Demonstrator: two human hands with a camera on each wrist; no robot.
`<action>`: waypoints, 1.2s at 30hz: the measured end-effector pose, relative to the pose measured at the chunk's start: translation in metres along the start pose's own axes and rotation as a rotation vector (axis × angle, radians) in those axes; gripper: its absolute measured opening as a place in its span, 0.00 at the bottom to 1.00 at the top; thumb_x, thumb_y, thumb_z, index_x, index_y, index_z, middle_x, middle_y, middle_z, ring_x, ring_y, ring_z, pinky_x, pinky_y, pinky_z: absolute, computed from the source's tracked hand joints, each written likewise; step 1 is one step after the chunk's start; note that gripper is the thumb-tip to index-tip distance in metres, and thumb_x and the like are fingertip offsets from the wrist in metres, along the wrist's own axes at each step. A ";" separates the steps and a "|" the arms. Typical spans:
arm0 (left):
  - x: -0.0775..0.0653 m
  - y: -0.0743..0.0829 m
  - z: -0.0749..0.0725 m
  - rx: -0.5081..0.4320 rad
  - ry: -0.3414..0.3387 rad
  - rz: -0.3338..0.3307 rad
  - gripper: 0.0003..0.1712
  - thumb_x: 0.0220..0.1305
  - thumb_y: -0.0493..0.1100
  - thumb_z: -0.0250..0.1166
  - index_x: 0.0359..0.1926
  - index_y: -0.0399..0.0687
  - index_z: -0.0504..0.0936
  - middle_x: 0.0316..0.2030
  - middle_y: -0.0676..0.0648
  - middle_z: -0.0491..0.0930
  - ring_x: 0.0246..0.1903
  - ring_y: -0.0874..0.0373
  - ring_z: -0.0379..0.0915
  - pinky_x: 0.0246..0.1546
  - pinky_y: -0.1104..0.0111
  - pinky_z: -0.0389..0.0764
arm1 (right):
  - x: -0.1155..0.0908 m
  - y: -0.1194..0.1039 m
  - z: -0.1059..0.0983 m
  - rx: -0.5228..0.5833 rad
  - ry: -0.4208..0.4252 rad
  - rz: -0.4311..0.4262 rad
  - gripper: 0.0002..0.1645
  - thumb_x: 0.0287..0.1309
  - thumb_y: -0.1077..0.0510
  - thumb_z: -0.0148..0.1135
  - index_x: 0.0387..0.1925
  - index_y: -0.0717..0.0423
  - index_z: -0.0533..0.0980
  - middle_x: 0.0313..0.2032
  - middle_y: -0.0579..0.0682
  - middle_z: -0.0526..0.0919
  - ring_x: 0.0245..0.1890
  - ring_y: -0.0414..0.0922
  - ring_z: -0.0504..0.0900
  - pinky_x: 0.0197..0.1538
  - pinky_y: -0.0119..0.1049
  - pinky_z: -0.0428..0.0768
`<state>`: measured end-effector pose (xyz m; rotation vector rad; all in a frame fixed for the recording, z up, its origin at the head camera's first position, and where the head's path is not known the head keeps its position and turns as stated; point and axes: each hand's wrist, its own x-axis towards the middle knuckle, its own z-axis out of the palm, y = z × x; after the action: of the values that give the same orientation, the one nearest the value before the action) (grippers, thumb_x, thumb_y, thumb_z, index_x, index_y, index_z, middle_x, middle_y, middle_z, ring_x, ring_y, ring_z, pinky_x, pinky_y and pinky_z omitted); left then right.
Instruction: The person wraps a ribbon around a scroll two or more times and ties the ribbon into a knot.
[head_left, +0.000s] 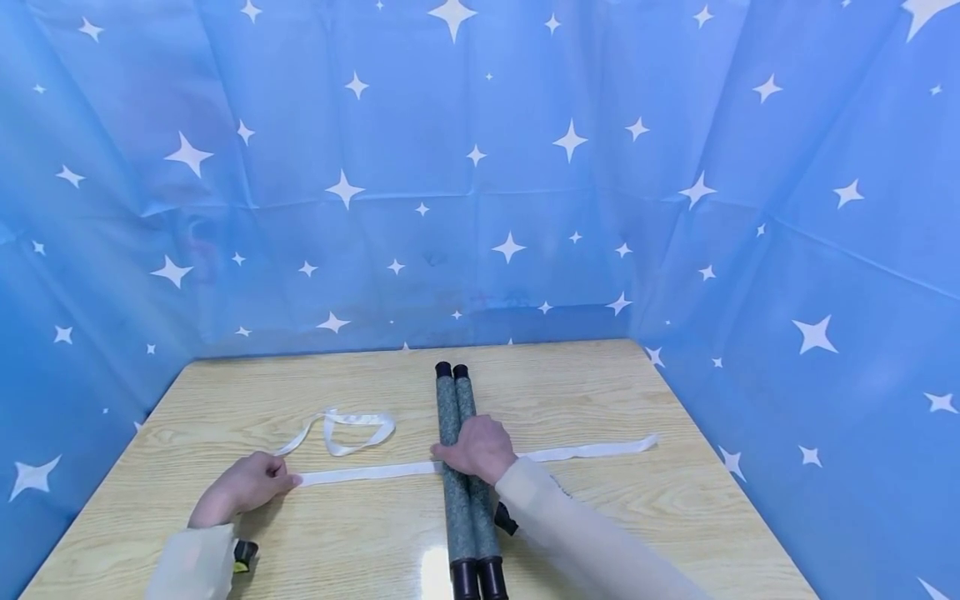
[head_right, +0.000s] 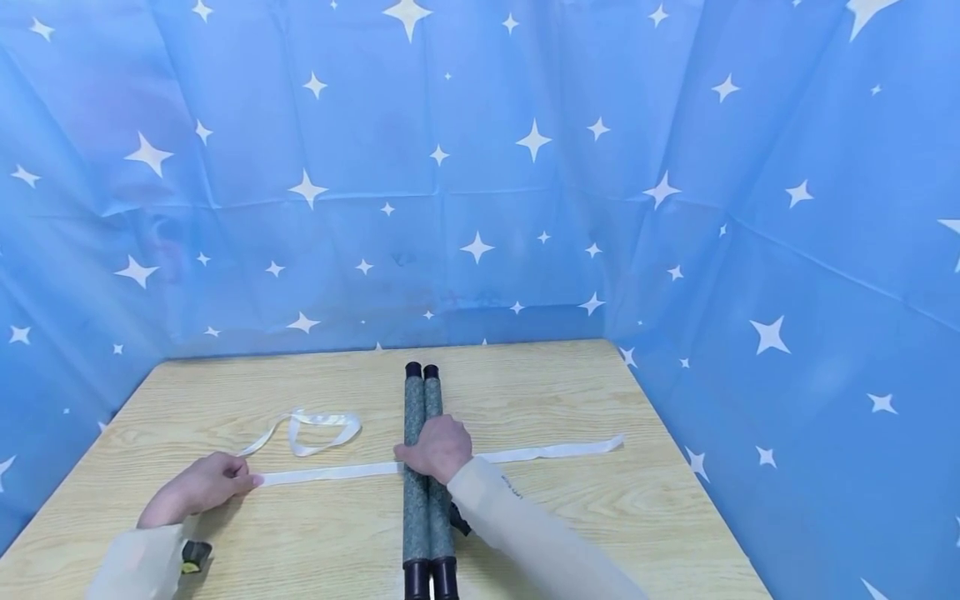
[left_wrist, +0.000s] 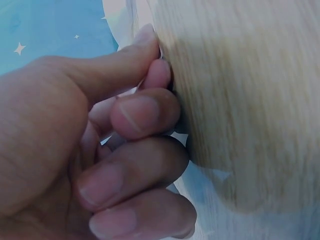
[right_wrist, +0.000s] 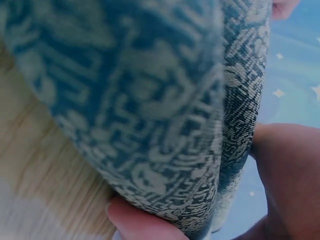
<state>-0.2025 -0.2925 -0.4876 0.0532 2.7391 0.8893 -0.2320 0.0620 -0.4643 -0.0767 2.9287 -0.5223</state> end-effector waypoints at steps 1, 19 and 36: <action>0.000 0.000 0.000 -0.002 -0.001 -0.007 0.21 0.67 0.50 0.64 0.20 0.47 0.70 0.16 0.53 0.62 0.16 0.59 0.56 0.22 0.68 0.62 | 0.000 0.000 0.001 -0.007 0.003 -0.002 0.35 0.54 0.28 0.61 0.08 0.46 0.65 0.09 0.42 0.60 0.09 0.39 0.62 0.13 0.33 0.62; -0.002 0.003 -0.002 0.011 0.014 0.008 0.21 0.68 0.50 0.63 0.21 0.46 0.70 0.16 0.52 0.62 0.17 0.58 0.56 0.22 0.67 0.62 | 0.001 -0.004 0.003 -0.324 0.010 0.056 0.43 0.49 0.14 0.46 0.08 0.45 0.60 0.09 0.42 0.55 0.08 0.37 0.53 0.13 0.33 0.51; -0.002 0.003 -0.001 -0.005 0.006 -0.009 0.21 0.68 0.50 0.63 0.20 0.46 0.70 0.16 0.52 0.61 0.17 0.58 0.56 0.21 0.67 0.62 | 0.010 0.075 -0.038 -0.062 -0.032 -0.386 0.51 0.57 0.32 0.62 0.70 0.61 0.65 0.64 0.60 0.70 0.63 0.60 0.68 0.61 0.54 0.69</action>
<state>-0.2013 -0.2907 -0.4845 0.0369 2.7410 0.8949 -0.2496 0.1448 -0.4567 -0.6609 2.9046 -0.4743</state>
